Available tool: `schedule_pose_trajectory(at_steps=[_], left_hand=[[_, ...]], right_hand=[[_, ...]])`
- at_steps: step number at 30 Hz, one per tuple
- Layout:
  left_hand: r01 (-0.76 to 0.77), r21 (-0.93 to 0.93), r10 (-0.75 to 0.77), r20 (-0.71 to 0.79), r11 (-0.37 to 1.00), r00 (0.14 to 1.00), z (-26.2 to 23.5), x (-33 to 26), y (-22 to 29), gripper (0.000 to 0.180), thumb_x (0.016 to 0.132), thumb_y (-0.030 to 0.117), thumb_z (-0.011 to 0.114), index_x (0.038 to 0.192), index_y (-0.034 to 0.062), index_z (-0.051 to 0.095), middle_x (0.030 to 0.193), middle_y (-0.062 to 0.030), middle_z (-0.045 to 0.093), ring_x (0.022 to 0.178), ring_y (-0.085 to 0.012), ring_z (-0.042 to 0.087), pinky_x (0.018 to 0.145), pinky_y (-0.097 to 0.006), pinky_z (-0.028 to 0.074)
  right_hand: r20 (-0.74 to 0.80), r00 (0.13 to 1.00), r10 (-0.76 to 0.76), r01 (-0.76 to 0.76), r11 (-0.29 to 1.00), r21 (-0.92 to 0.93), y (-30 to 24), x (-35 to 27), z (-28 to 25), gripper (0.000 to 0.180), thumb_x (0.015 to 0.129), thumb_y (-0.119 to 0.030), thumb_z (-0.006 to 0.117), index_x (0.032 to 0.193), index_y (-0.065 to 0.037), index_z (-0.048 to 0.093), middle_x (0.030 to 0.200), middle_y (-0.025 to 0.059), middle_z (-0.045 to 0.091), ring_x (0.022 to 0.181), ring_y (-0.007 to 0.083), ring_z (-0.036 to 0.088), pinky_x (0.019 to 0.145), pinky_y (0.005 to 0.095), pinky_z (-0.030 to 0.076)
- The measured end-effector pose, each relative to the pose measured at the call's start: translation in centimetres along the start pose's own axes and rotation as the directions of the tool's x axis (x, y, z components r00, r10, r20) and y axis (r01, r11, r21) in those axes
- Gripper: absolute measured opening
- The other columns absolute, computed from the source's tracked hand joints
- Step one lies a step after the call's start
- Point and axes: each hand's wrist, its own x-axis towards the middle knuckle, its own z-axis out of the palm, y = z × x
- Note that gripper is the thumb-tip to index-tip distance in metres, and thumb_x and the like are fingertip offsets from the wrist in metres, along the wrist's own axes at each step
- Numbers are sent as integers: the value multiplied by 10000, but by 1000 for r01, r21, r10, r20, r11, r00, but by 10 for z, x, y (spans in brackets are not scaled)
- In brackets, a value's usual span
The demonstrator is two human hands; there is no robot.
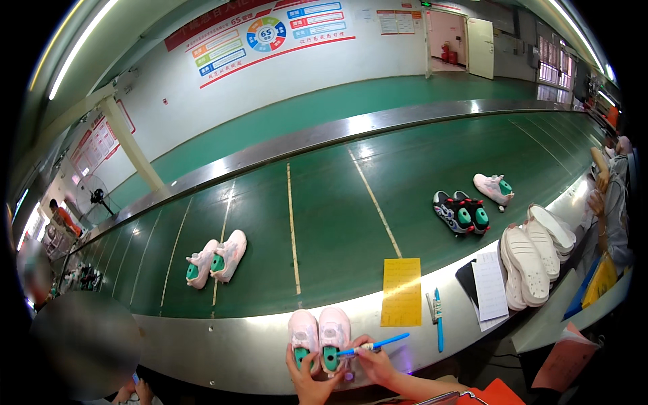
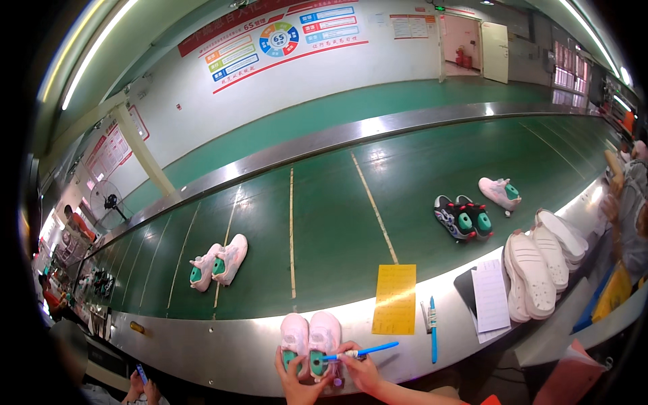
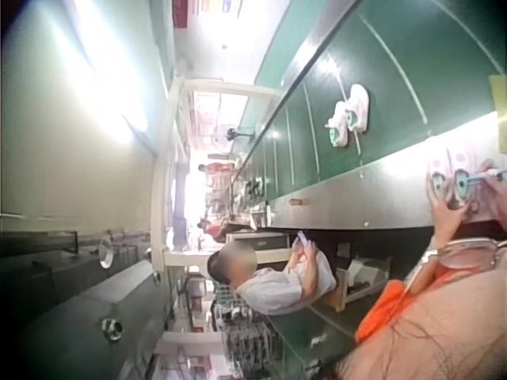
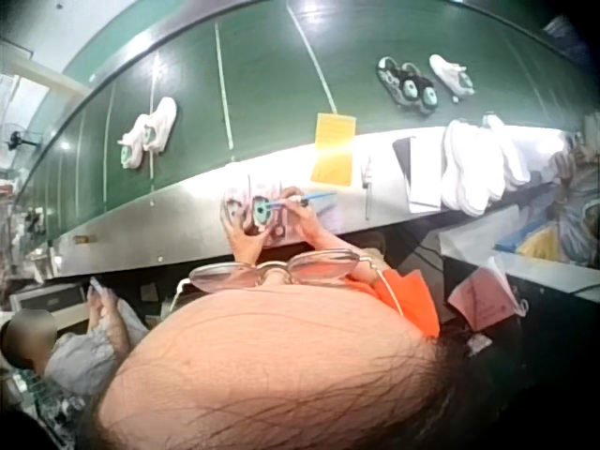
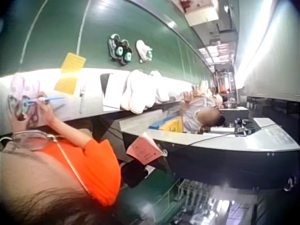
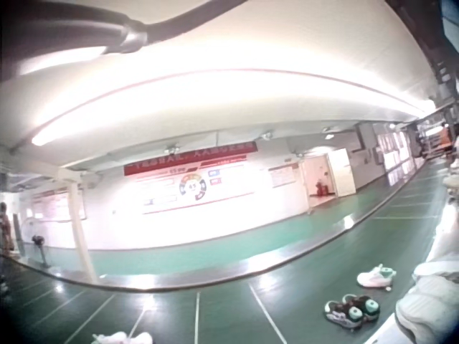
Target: The person inspects shoes on a conveyor belt, picks them up, and writes on a yellow notepad with a blue pen. They handle multiple pairs of shoes, including pink and black models, and occasionally place them back on the belt or on the table.
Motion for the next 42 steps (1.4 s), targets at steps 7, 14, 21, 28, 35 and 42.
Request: schedule_pose_trajectory(at_steps=[7, 14, 21, 28, 35, 42], left_hand=[[-419, 188, 440, -84, 888, 894, 39, 127, -11, 590, 557, 316, 818, 1001, 44, 541, 1335, -267, 252, 1193, -440, 332, 971, -448, 326], [-436, 214, 457, -61, 874, 887, 127, 290, -15, 715, 510, 372, 818, 1097, 84, 530, 1333, -293, 246, 1215, -449, 286, 993, -456, 291], [-617, 90, 623, -94, 782, 777, 125, 241, 49, 728, 607, 380, 791, 1194, 83, 478, 1327, -256, 280, 1249, -405, 266, 991, -440, 285], [-881, -390, 960, 184, 268, 211, -42, 38, 131, 182, 736, 123, 668, 896, 130, 581, 1104, -116, 563, 1047, -264, 557, 951, -417, 370], [-889, -432, 988, 86, 150, 126, -64, 46, 132, 440, 725, 172, 700, 1109, 147, 486, 1158, -175, 498, 1043, -345, 556, 1041, -510, 195], [-845, -26, 816, 280, 534, 506, -60, 163, 42, 252, 703, 152, 667, 936, 70, 617, 1040, -97, 589, 956, -276, 570, 826, -367, 462]], right_hand=[[-171, 968, -186, 165, 978, -130, -50, -20, 19, 125, 820, -19, 563, 929, -20, 503, 888, 63, 519, 894, 142, 514, 818, 275, 414], [-225, 953, -204, 108, 920, -376, -53, -63, -1, 184, 819, -141, 593, 961, -57, 511, 764, 40, 551, 723, 118, 547, 676, 238, 474], [-302, 928, -218, 77, 905, -419, -44, -76, -22, 232, 808, -158, 631, 989, -70, 514, 731, 18, 566, 657, 95, 538, 591, 215, 463], [-291, 943, -161, -13, 856, -516, -38, -63, -11, 131, 807, -81, 626, 903, -56, 539, 778, -13, 521, 690, 54, 482, 620, 185, 400], [-73, 933, -352, 202, 681, -704, -24, -64, -31, 104, 759, -23, 615, 834, -35, 543, 801, 70, 533, 705, 153, 489, 652, 256, 396], [98, 898, -428, 309, 457, -834, -26, -52, -31, 112, 734, -43, 619, 797, -34, 527, 778, 86, 531, 722, 186, 501, 673, 291, 406]])
